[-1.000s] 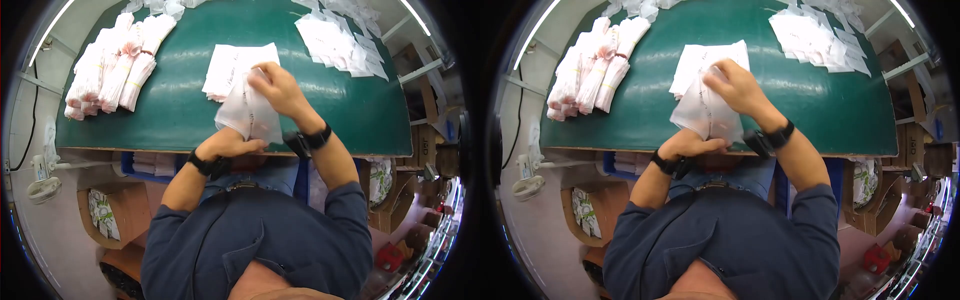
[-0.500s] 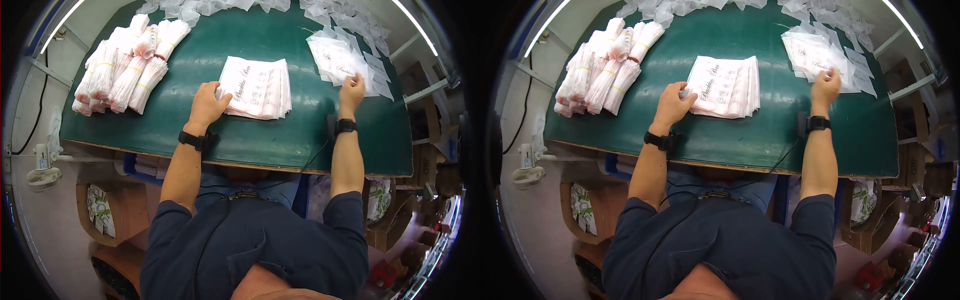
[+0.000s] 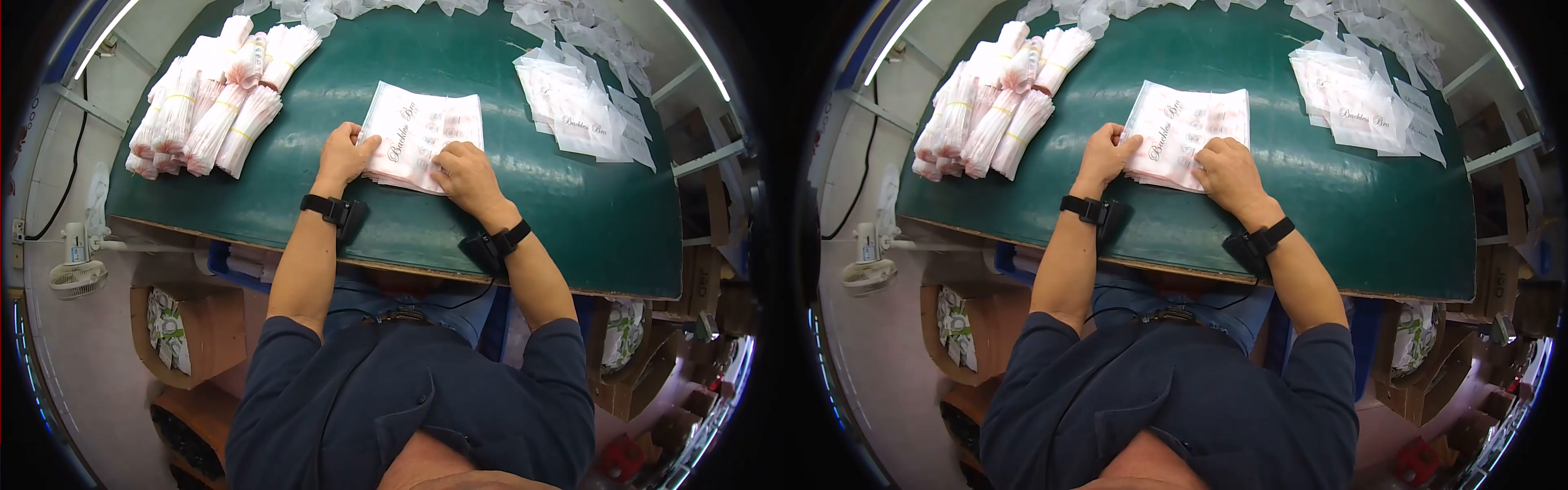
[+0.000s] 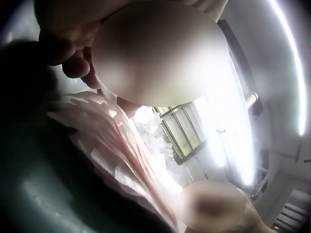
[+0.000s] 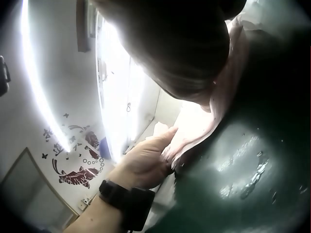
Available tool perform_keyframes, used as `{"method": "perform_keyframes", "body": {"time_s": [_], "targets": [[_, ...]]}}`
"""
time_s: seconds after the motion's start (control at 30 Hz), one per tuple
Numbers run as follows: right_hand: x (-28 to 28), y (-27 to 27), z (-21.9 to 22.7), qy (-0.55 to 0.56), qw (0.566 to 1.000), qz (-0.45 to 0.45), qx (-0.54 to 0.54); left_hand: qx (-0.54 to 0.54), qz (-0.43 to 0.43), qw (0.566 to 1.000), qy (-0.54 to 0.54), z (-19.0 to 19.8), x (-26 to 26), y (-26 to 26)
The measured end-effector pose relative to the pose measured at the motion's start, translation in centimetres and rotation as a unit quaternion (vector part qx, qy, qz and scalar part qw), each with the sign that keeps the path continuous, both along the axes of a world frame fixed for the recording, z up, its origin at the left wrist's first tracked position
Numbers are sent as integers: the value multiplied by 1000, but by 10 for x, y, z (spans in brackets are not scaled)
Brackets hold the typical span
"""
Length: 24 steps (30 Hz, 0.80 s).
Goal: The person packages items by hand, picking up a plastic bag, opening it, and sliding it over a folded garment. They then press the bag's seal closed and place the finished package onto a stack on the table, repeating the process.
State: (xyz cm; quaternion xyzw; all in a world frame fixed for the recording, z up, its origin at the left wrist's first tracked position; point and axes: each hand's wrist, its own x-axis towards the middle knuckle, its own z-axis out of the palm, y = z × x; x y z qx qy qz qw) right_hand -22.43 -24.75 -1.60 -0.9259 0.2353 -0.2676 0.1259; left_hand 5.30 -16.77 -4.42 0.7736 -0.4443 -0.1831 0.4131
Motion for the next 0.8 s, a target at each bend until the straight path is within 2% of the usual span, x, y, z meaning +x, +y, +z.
{"method": "perform_keyframes", "body": {"time_s": [0.07, 0.2, 0.3, 0.33, 0.4, 0.43, 0.53, 0.73, 0.8], "targets": [[1, 0, -1, -9, 1000, -2, 5, -9, -3, 1000, -9, 1, 1, -1], [-2, 1, 2, -28, 999, 0, 21, -100, 32, 992, -66, 11, -13, 6], [3, 12, 47, -165, 981, -67, -79, -200, -43, 979, 20, 58, -37, 28], [9, 19, 69, -164, 981, -67, -78, -199, -42, 979, 21, 72, -47, 35], [21, 40, 110, -189, 963, -37, -190, -226, -120, 966, -36, 99, -69, 52], [17, 42, 108, -188, 963, -42, -187, -242, -160, 955, -66, 105, -76, 60], [7, 41, 101, -72, 987, 68, -125, -219, -163, 959, -82, 110, -78, 86], [-13, 44, 95, -52, 993, 71, -75, -176, -158, 970, -52, 95, -81, 119], [-15, 46, 91, -28, 996, 58, -56, -182, -134, 974, 7, 86, -84, 122]]}}
